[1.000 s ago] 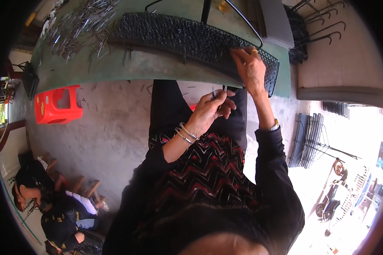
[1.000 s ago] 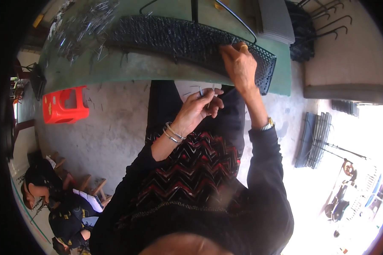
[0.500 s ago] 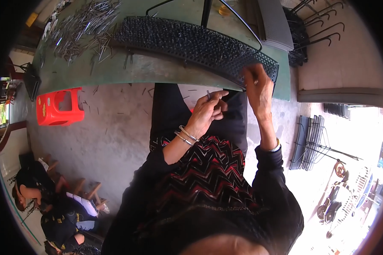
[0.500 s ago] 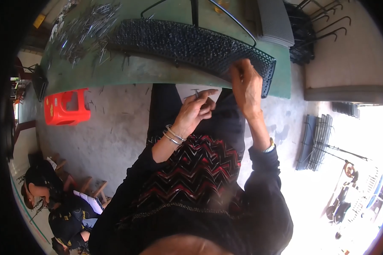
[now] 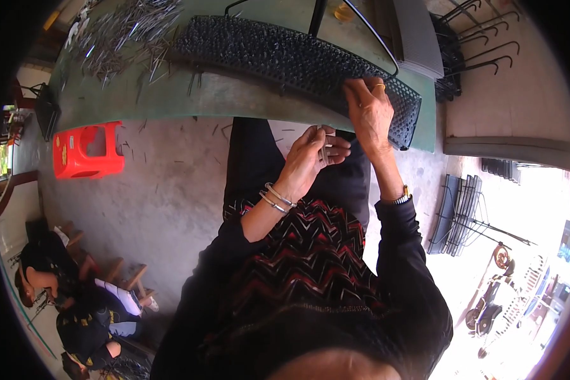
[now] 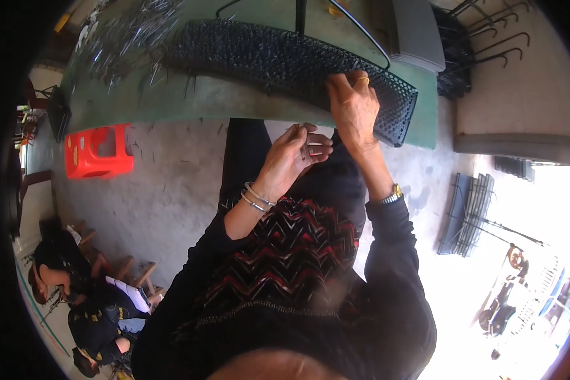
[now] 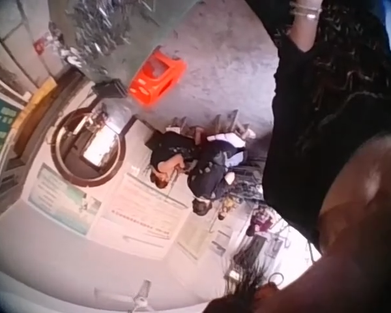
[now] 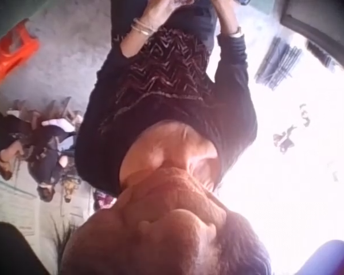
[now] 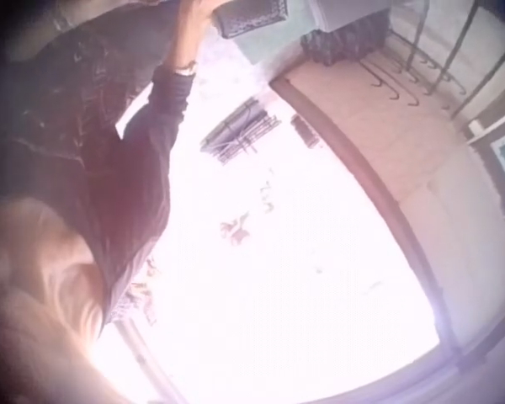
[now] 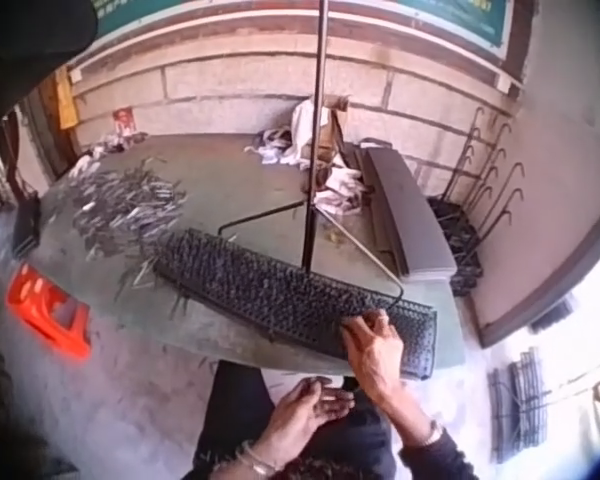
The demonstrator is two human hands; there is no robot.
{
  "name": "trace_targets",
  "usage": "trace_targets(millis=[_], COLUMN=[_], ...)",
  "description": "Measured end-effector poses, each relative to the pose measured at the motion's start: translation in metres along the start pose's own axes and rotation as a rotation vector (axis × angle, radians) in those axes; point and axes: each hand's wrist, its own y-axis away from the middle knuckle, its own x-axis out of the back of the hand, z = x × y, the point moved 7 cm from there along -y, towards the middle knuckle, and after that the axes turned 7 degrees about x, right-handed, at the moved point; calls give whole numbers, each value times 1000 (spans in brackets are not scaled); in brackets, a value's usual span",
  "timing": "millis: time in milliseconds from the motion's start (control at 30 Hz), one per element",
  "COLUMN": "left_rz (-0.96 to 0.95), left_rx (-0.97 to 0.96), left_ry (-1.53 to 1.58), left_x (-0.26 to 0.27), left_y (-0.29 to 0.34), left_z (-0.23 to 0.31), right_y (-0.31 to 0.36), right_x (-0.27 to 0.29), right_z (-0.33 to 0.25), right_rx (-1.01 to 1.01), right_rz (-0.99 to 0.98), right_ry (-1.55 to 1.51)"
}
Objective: Inserting small metal pins into a black mesh grid as part of a manual assembly process.
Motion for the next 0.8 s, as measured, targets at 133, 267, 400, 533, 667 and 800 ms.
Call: trace_targets(millis=[133,267,400,533,667,800], left_rz=[-31,-82,-103,-81,-101,-113], left_rx=[-19,-58,-21,8,5,-52], left_ry=[136,259,288,237,311,175], left_x=[2,8,5,5,5,1], left_y=[-2,-9,-5,-3,-5,1], left_z=[5,9,11,4,1,12], right_y=[7,40,50,50,56,55], right_x=[19,24,27,31,30,31], right_z=[-9,-25,-48,-51,-55,-45], right_rx=[-75,-94,33,239,265,-60], right_rz=[-114,-355,-345,-297,-300,-264], right_ry=[-341,-664,-662,-569,-546,-688])
